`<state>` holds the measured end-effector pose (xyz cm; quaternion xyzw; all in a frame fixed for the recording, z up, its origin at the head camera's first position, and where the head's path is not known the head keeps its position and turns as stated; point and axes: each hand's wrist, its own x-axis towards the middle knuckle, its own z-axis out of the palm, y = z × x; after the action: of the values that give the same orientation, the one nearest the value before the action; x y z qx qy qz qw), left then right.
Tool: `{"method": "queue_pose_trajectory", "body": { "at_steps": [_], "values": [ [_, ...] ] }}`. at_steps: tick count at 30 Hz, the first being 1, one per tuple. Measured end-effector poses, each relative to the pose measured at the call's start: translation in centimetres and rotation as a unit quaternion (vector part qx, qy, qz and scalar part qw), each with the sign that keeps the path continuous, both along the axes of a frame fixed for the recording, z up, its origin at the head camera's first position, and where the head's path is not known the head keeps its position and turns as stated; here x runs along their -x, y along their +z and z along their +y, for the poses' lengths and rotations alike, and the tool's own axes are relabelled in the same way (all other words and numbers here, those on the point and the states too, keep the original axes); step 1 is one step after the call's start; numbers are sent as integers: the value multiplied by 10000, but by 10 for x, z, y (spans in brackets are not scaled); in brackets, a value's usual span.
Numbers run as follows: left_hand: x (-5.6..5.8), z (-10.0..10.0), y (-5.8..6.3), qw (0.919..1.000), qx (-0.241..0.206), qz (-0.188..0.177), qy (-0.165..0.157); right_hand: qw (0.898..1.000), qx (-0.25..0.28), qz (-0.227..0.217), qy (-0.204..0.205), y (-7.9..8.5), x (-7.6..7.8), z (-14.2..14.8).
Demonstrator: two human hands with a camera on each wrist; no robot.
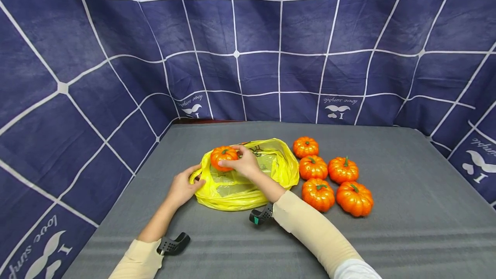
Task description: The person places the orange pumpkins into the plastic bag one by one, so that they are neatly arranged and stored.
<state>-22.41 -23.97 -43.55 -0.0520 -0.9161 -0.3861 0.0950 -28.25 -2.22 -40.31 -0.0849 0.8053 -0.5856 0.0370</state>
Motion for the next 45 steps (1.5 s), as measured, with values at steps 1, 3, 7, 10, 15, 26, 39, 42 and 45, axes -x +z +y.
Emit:
{"method": "queue_pose_trajectory", "body": {
  "at_steps": [1, 3, 7, 10, 15, 26, 39, 42, 45],
  "values": [
    [0, 0, 0, 10000, -3, -12, -5, 10000, 20, 21, -84, -1, -2, -3],
    [0, 0, 0, 10000, 3, -40, -16, 9997, -19, 67, -231, -3, -4, -8],
    [0, -1, 0, 10000, -8, 5, -30, 9980, -208, 325, -498, -8, -8, -18],
    [-1, -1, 0, 10000, -8, 60, -42, 9954, -392, 482, -736, -15, -11, -25],
    [-1, -1, -1, 9999, -1, 63, -83, 9906, -508, 601, -1118, -30, -16, -36],
    [-1, -1, -1, 9997, -22, 223, -117, 9852, -677, 871, -1312, -40, -15, -42],
    [-2, -2, -2, 9995, 3, 275, -154, 9864, -617, 816, -1285, -39, -16, -42],
    [-2, -2, -2, 9994, 31, 309, -142, 9874, -607, 781, -1233, -39, -16, -41],
    [-2, -2, -3, 9993, 52, 334, -152, 9900, -577, 711, -1074, -37, -16, -39]
  ]
}}
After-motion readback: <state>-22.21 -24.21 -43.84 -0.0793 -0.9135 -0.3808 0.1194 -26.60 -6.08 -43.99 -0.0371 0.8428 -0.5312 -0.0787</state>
